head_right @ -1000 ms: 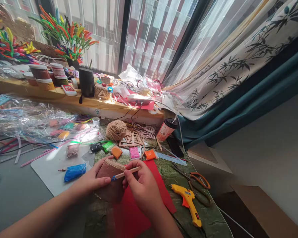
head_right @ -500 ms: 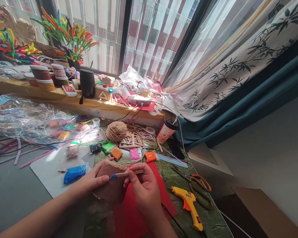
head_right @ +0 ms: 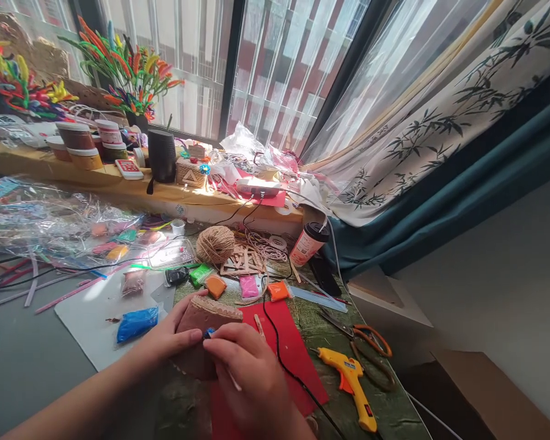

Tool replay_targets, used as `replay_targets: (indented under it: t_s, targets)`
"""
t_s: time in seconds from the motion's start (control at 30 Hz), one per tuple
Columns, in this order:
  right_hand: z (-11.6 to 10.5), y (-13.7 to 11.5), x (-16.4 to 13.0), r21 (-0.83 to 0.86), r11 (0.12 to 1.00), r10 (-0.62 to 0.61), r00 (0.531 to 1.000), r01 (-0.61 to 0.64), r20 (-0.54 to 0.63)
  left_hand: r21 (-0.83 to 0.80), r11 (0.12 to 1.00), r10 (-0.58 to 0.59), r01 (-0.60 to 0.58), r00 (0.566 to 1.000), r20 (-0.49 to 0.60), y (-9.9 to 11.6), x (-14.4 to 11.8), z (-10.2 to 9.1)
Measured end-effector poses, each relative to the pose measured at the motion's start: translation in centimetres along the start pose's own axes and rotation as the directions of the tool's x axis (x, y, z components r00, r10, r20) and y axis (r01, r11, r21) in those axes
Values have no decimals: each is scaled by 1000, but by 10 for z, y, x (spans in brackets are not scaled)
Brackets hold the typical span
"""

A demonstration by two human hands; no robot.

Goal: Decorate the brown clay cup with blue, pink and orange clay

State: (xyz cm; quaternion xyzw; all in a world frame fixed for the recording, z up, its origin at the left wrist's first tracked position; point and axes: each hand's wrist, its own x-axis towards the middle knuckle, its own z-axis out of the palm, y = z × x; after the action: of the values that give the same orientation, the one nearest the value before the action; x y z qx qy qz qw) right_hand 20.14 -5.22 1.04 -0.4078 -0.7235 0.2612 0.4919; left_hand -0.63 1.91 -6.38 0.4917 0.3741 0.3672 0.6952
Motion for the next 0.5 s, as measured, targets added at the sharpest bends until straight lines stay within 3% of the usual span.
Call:
replay_targets:
  t_s: [0.1, 0.17, 0.2, 0.27, 0.33, 0.4, 0.43, 0.5]
  targets:
    - [0, 6, -9, -173, 955, -217, 964, 243, 152, -11, 1000, -8, 8, 1000, -4, 2, 0, 2]
    - [6, 13, -15, -171, 948, -253, 962, 267, 102, -26, 999, -19, 19, 1000, -10, 2, -1, 3]
    - [11, 16, -17, -132, 967, -220, 975, 220, 11, -27, 999, -22, 22, 1000, -15, 2, -1, 3]
    - [20, 21, -17, 65, 998, 25, 967, -9, -252, -17, 1000, -21, 21, 1000, -19, 1, -1, 3]
    - [26, 24, -13, 393, 881, 416, 826, -263, -380, 7, 1000, -14, 14, 1000, -12, 1, 0, 3]
    - [27, 24, -5, 595, 705, 639, 710, -385, -297, 40, 999, -10, 10, 1000, -6, 1, -1, 3]
    - [25, 23, -1, 625, 661, 675, 692, -416, -254, 57, 998, -8, 8, 1000, -5, 2, -1, 3]
    - [19, 23, 7, 607, 659, 675, 707, -445, -214, 76, 997, -6, 6, 1000, -1, 2, -1, 3]
